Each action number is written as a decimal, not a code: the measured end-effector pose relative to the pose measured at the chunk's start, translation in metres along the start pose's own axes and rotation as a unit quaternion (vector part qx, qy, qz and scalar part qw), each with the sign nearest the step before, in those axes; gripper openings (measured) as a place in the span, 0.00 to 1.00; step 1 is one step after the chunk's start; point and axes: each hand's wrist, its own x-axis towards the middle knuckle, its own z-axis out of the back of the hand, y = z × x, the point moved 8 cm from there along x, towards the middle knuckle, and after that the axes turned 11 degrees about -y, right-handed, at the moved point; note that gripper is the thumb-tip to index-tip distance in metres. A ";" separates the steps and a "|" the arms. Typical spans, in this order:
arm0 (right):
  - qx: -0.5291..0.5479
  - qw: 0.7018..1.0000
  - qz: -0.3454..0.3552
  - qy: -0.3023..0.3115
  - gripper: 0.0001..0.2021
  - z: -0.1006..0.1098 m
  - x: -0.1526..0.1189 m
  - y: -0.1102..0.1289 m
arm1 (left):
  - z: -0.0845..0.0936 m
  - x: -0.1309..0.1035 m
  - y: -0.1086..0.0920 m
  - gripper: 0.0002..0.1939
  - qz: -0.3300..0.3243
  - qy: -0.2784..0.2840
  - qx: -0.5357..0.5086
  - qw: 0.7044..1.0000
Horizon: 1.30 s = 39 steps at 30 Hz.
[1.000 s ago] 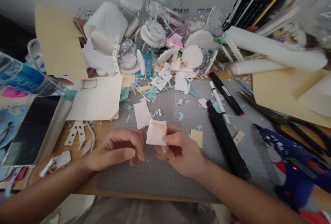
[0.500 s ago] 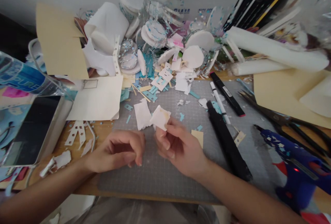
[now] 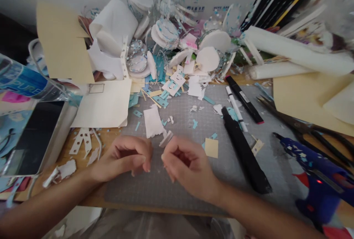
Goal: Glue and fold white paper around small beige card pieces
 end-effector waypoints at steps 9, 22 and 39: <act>-0.237 0.942 0.230 0.061 0.06 -0.021 -0.011 0.028 | -0.009 -0.005 0.014 0.14 0.084 0.066 0.010 0.994; -0.322 0.882 0.335 0.078 0.10 -0.025 -0.024 0.024 | -0.017 -0.008 0.018 0.12 0.079 0.136 0.059 0.986; -0.235 0.939 0.195 0.156 0.10 -0.025 -0.021 0.012 | -0.020 -0.008 0.019 0.15 0.117 0.141 0.020 0.983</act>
